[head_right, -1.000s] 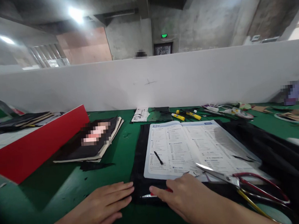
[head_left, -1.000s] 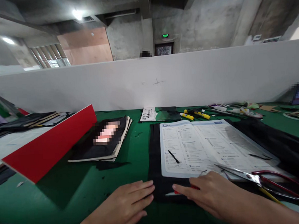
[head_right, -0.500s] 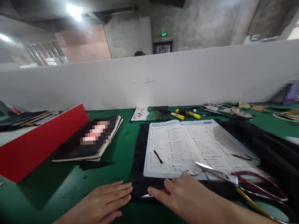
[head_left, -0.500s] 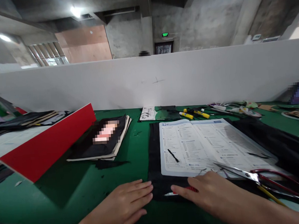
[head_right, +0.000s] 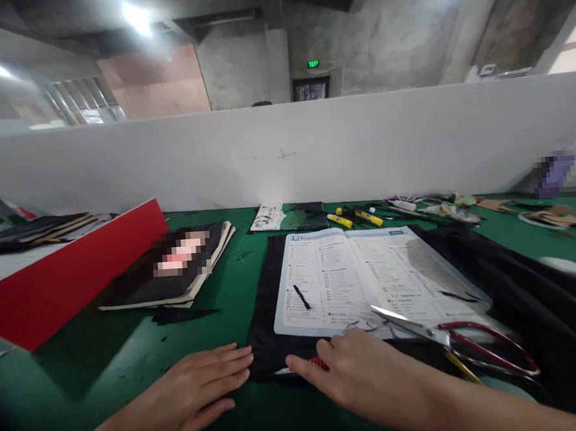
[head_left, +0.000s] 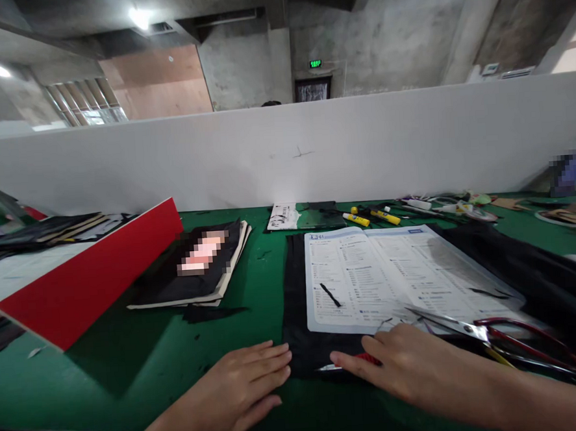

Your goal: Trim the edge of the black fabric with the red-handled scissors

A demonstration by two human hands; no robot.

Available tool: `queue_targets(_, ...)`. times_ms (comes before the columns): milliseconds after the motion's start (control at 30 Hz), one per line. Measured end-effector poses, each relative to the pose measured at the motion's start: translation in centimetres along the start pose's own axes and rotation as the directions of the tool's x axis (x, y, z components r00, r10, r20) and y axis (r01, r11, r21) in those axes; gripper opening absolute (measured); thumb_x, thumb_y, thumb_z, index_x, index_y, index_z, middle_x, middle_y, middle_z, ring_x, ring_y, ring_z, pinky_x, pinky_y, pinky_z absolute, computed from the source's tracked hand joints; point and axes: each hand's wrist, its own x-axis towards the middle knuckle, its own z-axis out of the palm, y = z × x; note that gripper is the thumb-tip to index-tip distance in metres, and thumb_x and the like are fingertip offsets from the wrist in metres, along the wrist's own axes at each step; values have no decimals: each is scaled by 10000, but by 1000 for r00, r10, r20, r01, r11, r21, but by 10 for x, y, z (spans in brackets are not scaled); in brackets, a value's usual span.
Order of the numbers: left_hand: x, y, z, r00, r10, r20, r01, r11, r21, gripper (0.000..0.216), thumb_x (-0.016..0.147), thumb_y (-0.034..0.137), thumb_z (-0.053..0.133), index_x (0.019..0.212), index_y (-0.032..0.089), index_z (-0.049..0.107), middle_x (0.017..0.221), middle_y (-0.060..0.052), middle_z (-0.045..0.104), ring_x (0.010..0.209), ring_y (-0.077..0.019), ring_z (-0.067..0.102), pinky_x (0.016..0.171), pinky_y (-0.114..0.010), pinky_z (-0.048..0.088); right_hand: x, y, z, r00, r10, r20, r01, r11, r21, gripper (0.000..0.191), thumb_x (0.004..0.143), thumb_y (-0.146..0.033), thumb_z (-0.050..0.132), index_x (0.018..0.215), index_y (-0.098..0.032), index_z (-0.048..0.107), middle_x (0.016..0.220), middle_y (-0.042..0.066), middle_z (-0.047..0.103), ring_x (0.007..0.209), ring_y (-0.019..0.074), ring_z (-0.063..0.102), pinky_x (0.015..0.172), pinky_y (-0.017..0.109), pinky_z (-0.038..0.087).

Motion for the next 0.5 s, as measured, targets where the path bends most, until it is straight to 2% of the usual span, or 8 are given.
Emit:
queue_targets(133,0,0,-1,999,3,-33,-3,1000,-15,452,939,221,542,1382,194,456,1402,-26,519,1306,-177,462,1078,-300,413,-6,1,2,1000,9,-12,-9,1000,-24,703,766,-60,571,1419,-178,337,772,-26,609,505,158,547,460,354,142)
queue_targets(333,0,-1,-1,1000,20,16,-21,997,68,430,963,239,500,1385,175,447,1426,-31,487,1322,-179,439,1071,-300,421,-18,2,2,999,27,-23,-28,998,-48,706,743,-48,572,1403,-188,362,763,-34,612,502,156,547,467,355,155)
queue_targets(500,-1,-1,-1,1000,18,-7,-18,998,64,434,958,242,517,1383,184,452,1420,-25,496,1314,-178,450,1064,-291,428,-21,4,3,1000,28,-8,-28,999,-21,701,752,-22,551,1408,-180,356,774,-33,615,513,163,563,458,352,167)
